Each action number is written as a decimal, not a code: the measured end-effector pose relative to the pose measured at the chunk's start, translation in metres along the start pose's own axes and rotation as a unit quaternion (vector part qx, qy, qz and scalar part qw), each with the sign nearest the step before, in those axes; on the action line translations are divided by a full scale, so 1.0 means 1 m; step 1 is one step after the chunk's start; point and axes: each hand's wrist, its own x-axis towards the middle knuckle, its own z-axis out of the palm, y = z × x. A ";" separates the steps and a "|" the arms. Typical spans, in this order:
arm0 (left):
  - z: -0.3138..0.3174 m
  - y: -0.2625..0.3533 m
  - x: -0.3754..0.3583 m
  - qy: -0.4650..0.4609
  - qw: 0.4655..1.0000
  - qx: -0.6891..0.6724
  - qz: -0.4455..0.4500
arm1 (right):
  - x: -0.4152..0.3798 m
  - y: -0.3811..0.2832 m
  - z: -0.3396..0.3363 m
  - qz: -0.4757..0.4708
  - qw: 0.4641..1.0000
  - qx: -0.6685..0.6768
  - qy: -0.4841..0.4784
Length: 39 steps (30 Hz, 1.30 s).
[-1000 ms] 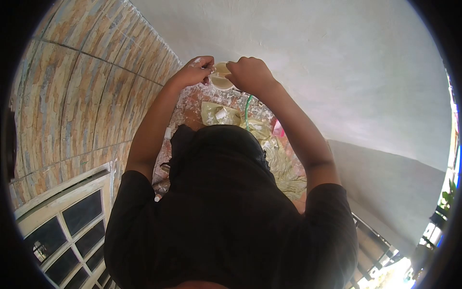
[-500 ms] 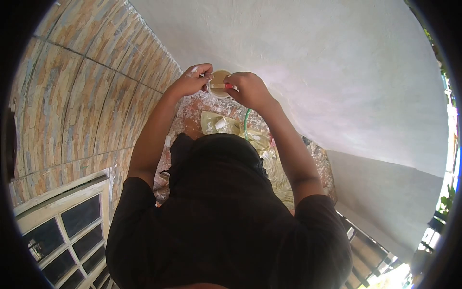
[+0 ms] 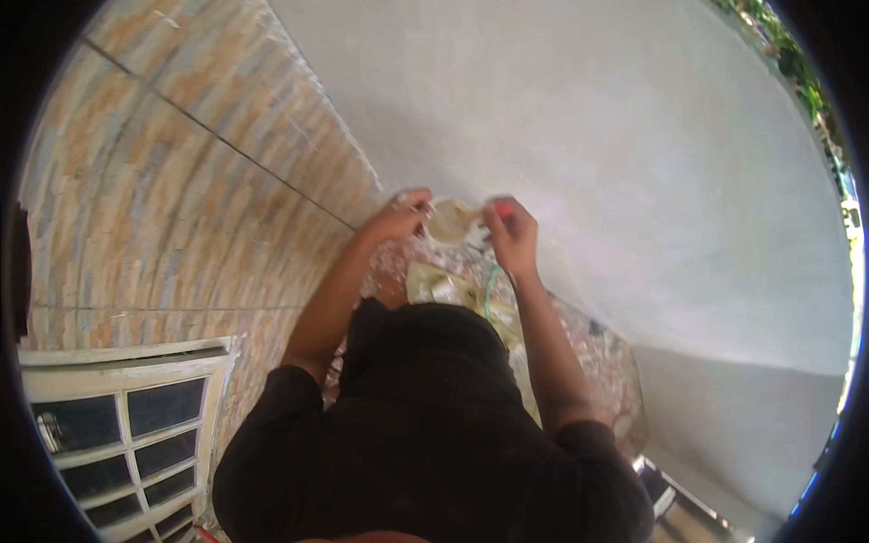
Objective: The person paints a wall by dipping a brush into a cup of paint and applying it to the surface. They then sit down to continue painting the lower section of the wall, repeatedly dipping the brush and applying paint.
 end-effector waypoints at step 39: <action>0.049 -0.048 -0.002 0.110 0.967 -0.222 -0.066 | -0.062 0.011 -0.038 -0.054 0.917 -0.395 -0.011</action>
